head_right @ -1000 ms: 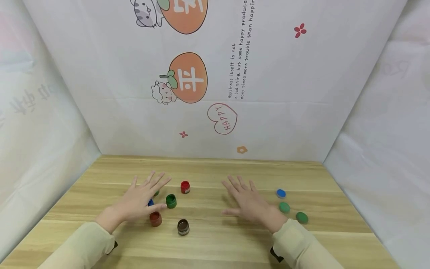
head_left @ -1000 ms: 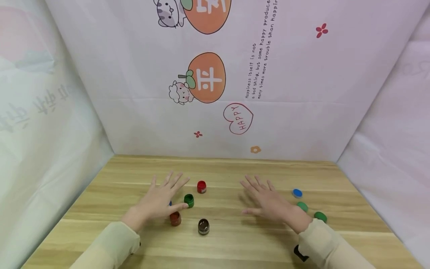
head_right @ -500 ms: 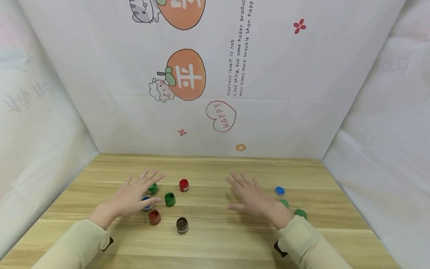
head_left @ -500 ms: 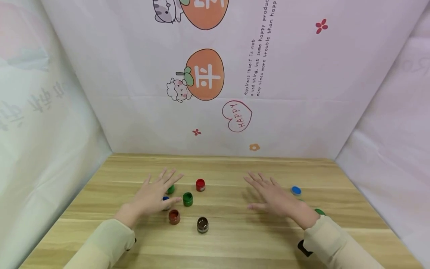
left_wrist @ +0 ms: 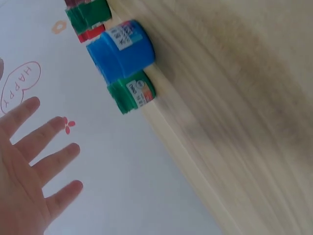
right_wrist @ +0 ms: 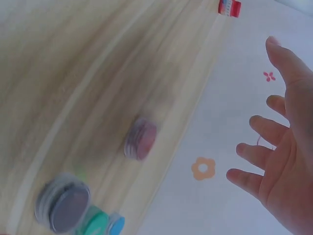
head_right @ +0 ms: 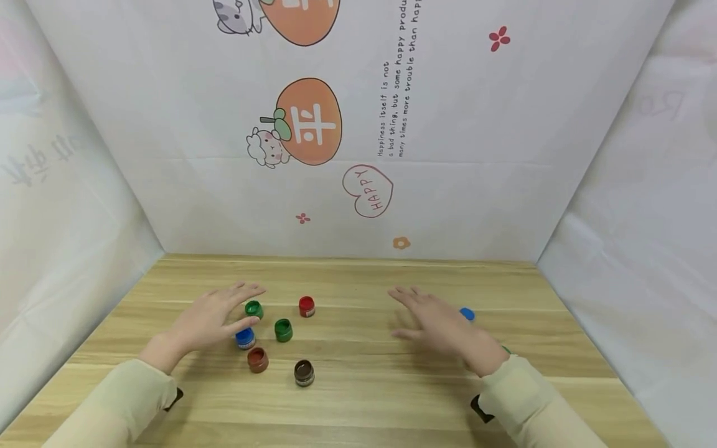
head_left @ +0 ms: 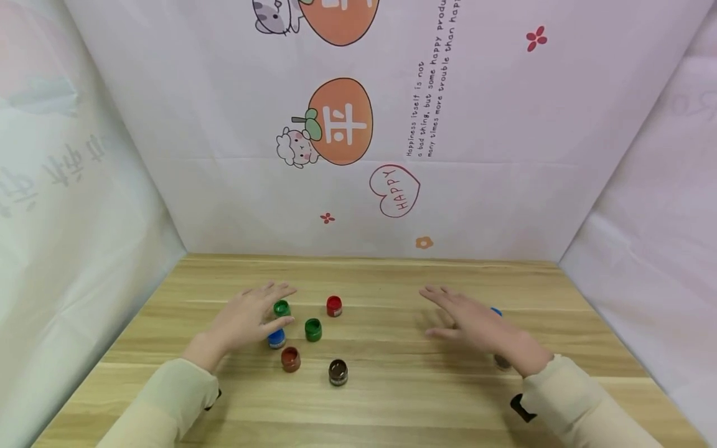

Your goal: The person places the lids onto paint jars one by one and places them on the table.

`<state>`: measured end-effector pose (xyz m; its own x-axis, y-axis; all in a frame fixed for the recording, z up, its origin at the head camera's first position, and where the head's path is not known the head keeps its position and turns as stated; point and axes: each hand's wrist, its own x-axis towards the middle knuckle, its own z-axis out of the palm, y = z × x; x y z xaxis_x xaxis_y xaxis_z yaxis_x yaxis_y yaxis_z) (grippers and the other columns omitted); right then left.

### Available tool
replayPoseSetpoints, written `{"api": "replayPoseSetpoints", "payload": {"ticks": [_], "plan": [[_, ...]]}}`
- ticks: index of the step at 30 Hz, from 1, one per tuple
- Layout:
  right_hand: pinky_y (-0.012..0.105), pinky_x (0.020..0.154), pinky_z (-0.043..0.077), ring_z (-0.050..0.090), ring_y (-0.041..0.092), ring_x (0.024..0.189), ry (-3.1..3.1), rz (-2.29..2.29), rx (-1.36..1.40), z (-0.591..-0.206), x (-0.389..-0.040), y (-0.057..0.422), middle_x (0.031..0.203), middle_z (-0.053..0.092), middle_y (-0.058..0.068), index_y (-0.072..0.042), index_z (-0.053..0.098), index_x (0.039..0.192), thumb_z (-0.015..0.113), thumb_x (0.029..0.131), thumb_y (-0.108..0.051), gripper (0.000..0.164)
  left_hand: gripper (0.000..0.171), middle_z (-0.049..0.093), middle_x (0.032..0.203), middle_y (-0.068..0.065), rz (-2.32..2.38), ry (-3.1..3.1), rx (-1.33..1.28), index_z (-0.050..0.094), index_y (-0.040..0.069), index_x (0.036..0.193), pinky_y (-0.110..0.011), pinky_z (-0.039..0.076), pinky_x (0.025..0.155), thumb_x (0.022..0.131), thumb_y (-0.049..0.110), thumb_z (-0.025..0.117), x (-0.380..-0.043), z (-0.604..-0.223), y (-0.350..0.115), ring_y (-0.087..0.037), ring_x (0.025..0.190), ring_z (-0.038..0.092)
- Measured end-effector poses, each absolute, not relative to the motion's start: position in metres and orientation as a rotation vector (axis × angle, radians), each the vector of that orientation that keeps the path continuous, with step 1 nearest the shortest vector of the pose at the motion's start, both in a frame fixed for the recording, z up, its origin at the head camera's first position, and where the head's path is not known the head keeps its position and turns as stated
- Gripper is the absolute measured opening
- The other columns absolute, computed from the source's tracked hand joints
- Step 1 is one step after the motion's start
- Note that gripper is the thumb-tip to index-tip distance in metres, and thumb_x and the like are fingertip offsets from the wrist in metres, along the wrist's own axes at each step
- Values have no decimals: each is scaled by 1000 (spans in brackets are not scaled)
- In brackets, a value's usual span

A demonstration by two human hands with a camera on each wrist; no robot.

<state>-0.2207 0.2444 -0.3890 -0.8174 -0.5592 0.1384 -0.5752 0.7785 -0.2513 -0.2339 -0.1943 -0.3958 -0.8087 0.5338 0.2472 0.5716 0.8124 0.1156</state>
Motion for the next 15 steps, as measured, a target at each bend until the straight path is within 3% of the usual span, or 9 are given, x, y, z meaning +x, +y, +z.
{"api": "replayPoseSetpoints", "payload": {"ticks": [2, 5, 11, 15], "plan": [[53, 99, 32, 44, 32, 122, -2922, 456, 909, -386, -220, 248, 146, 32, 11, -20, 30, 146, 64, 85, -46, 75, 65, 47, 137, -4, -290, -2769, -869, 48, 22, 137, -58, 33, 95, 88, 65, 42, -235, -394, -197, -33, 125, 41], [53, 96, 35, 49, 32, 117, -2947, 491, 874, -382, -220, 253, 145, 34, 12, -21, 30, 146, 62, 85, -48, 73, 61, 50, 134, -6, -306, -2753, -873, 49, 22, 135, -56, 36, 94, 88, 61, 46, -236, -391, -200, -33, 121, 46], [50, 95, 38, 45, 30, 121, -3013, 550, 759, -378, -218, 267, 143, 39, 7, -26, 31, 146, 56, 83, -61, 76, 56, 53, 130, -9, -345, -2758, -856, 49, 22, 136, -52, 40, 92, 89, 52, 55, -239, -390, -204, -33, 115, 51], [50, 93, 39, 48, 31, 119, -3020, 528, 752, -375, -217, 279, 138, 44, 10, -22, 35, 144, 55, 85, -57, 71, 57, 54, 129, -9, -398, -2779, -831, 46, 22, 137, -50, 41, 92, 89, 49, 57, -241, -390, -206, -32, 113, 53]]}}
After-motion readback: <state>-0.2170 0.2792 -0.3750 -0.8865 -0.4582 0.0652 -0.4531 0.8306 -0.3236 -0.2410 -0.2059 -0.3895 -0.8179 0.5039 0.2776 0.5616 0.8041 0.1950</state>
